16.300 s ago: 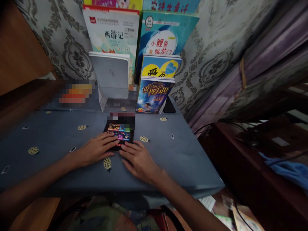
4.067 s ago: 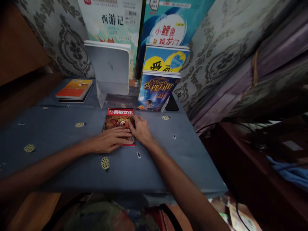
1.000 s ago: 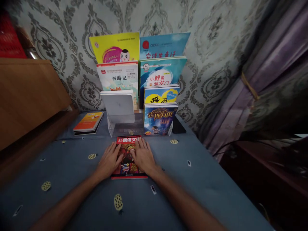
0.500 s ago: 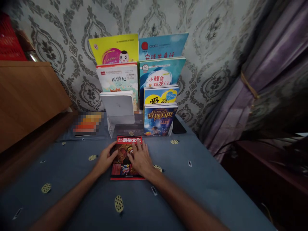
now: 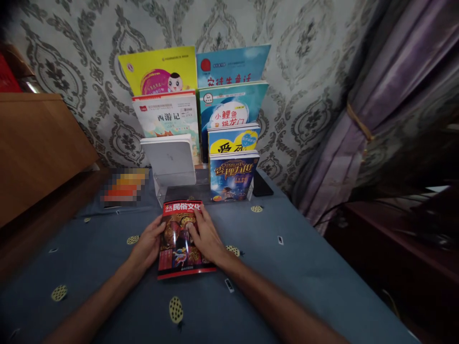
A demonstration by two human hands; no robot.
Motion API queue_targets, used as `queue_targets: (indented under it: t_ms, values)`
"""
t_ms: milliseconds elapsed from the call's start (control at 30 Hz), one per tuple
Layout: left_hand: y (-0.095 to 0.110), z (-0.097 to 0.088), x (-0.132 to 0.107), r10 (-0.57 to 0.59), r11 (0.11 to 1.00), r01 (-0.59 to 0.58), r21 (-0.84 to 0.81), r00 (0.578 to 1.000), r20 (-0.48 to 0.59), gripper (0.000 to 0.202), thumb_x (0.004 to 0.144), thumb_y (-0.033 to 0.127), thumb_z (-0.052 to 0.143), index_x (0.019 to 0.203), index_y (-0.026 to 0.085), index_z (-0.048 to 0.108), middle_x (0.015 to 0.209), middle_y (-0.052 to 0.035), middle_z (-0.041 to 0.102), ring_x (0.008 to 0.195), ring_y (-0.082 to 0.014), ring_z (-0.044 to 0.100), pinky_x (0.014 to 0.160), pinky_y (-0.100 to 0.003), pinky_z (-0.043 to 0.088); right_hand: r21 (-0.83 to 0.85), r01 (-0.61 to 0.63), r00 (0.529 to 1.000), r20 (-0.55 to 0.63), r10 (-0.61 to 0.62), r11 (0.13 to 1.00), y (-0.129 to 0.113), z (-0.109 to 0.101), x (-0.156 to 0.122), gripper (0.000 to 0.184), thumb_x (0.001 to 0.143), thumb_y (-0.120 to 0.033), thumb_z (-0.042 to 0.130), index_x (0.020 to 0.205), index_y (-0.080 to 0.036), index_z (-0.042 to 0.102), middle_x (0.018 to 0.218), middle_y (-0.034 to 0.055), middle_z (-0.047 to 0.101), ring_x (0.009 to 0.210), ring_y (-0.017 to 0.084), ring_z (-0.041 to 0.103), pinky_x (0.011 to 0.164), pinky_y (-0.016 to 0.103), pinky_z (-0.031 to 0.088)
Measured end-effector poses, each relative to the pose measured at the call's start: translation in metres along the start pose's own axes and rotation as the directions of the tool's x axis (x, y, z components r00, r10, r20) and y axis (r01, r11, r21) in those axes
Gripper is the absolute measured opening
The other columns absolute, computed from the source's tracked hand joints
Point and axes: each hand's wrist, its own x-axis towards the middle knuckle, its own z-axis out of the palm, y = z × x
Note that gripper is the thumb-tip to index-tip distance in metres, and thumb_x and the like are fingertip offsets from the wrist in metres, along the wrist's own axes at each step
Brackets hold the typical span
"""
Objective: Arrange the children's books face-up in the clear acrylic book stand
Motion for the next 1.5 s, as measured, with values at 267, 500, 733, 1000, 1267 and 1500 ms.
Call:
queue_targets:
  t_ms: [267,500,733,1000,1267,1500]
  values:
    - [-0.002,-0.007,0.002,-0.091,0.996,0.090,-0.015,0.990,-0.106,0.043,0.085,0.018,0.069,0.127,0.020,0.060,0.109,-0.0076,0.076,0.091,-0.0216,0.075,0.086,-0.036,0.061,0.543,-0.251,0.957,0.016,0.288,0.802,-0.001,-0.003,0.014,0.051,0.089,-0.038,0.054,0.137,-0.021,0.058,0.138,0.0120,0.064,0.132,0.029,0.056,0.113,0.053,0.043]
    - [-0.003,0.000,-0.002,-0.072,0.997,0.072,0.004,0.997,-0.011,0.046,0.084,0.026,0.073,0.128,0.021,0.063,0.111,-0.0077,0.076,0.097,-0.0231,0.075,0.089,-0.037,0.060,0.913,-0.322,0.865,0.176,0.471,0.250,-0.015,-0.020,0.020,0.062,0.073,-0.035,0.076,0.131,-0.027,0.057,0.095,0.0020,0.079,0.090,0.027,0.075,0.084,0.047,0.062]
    - [-0.001,0.009,-0.009,-0.120,0.992,0.118,-0.033,0.990,-0.068,0.038,0.085,0.025,0.072,0.122,0.019,0.064,0.109,-0.0078,0.077,0.096,-0.0237,0.075,0.089,-0.038,0.060,0.923,-0.365,0.846,0.272,0.459,0.124,-0.012,-0.022,0.025,0.024,0.074,-0.031,0.073,0.096,-0.024,0.068,0.095,0.0035,0.080,0.096,0.027,0.075,0.089,0.046,0.060]
    - [-0.004,0.005,-0.008,-0.093,0.995,0.091,-0.046,0.995,-0.038,0.030,0.080,0.030,0.077,0.106,0.018,0.070,0.100,-0.0059,0.078,0.094,-0.0238,0.074,0.084,-0.035,0.060,0.909,-0.403,0.840,0.319,0.439,0.110,-0.015,-0.021,0.024,0.024,0.078,-0.035,0.072,0.098,-0.022,0.068,0.103,0.0058,0.080,0.103,0.028,0.073,0.092,0.047,0.058]
    - [0.005,-0.007,0.000,0.015,0.995,-0.004,0.096,0.994,-0.112,0.038,0.073,0.034,0.079,0.105,0.017,0.067,0.091,-0.0035,0.076,0.080,-0.0199,0.073,0.072,-0.028,0.057,0.871,-0.450,0.858,0.360,0.367,0.199,-0.024,-0.025,0.020,0.037,0.071,-0.052,0.081,0.086,-0.020,0.069,0.089,0.0067,0.080,0.086,0.027,0.076,0.076,0.039,0.062]
    - [0.018,-0.026,0.021,0.156,0.774,-0.181,0.607,0.983,0.095,0.045,0.085,0.032,0.059,0.129,0.020,0.054,0.080,-0.0002,0.069,0.072,-0.0197,0.067,0.068,-0.031,0.055,0.781,-0.415,0.887,0.233,0.400,0.466,-0.004,-0.035,0.026,0.041,0.062,-0.038,0.084,0.094,-0.021,0.065,0.063,-0.0035,0.070,0.056,0.017,0.067,0.050,0.027,0.057]
